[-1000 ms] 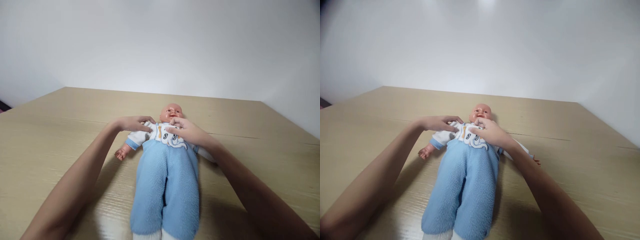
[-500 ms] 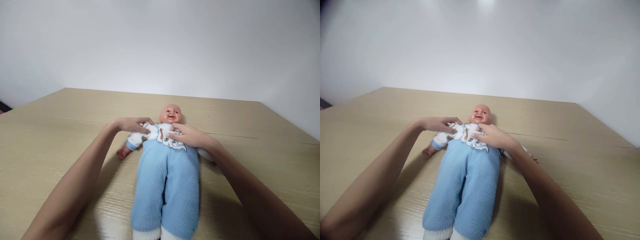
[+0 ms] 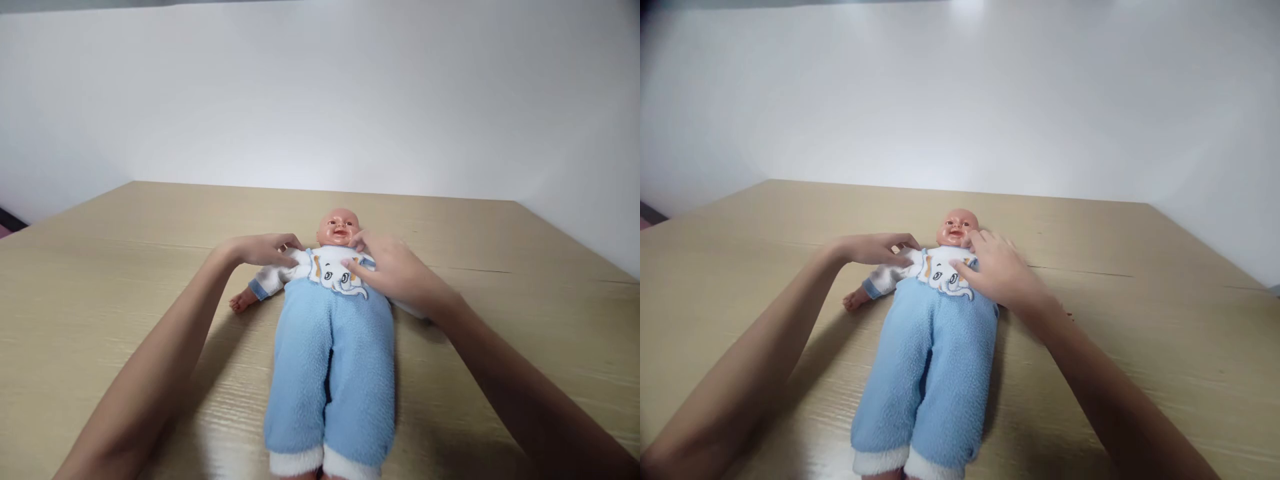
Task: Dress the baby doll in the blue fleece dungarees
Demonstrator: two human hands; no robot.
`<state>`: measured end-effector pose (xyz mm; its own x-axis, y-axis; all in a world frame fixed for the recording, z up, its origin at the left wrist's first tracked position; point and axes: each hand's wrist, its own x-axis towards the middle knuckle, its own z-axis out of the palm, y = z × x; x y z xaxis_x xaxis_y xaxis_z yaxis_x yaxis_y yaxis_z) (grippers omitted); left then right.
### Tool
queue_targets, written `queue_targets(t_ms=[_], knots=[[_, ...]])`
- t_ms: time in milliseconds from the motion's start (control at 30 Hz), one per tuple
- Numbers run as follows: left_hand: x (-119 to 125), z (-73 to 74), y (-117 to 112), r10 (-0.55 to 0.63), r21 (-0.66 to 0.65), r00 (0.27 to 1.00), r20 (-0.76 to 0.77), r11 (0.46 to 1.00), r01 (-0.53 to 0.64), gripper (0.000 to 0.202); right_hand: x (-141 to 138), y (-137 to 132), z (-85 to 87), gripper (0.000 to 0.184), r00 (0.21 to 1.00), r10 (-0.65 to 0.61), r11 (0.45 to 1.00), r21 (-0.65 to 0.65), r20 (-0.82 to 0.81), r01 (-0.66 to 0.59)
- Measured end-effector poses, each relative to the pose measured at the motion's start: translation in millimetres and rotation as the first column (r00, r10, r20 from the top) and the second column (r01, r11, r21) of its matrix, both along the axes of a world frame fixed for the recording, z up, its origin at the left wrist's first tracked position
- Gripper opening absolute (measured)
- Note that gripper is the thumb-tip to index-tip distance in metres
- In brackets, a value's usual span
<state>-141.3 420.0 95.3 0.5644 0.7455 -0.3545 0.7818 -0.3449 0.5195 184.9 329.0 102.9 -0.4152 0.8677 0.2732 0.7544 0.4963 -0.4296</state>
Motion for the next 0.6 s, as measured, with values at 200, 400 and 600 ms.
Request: queue_targets(t_ms=[200, 400, 600], knots=[[36.8, 26.0, -41.8, -0.025, 0.402, 0.996, 0.082, 0.915, -0.010, 0.050, 82.0, -38.4, -48.3, 0.054, 0.977, -0.211, 0.974, 0.092, 0.030, 0.207], [132.3, 11.0, -74.4, -0.246, 0.585, 0.949, 0.196, 0.806, 0.089, 0.039, 140.9, -62.1, -97.2, 0.064, 0.976, -0.210, 0.977, -0.018, 0.055, 0.211], [173.7, -29.5, -62.7, -0.206, 0.664, 0.973, 0.102, 0.743, 0.088, 0.021, 139.1, -57.2, -99.3, 0.061, 0.889, -0.369, 0.929, -0.134, -0.269, 0.345]])
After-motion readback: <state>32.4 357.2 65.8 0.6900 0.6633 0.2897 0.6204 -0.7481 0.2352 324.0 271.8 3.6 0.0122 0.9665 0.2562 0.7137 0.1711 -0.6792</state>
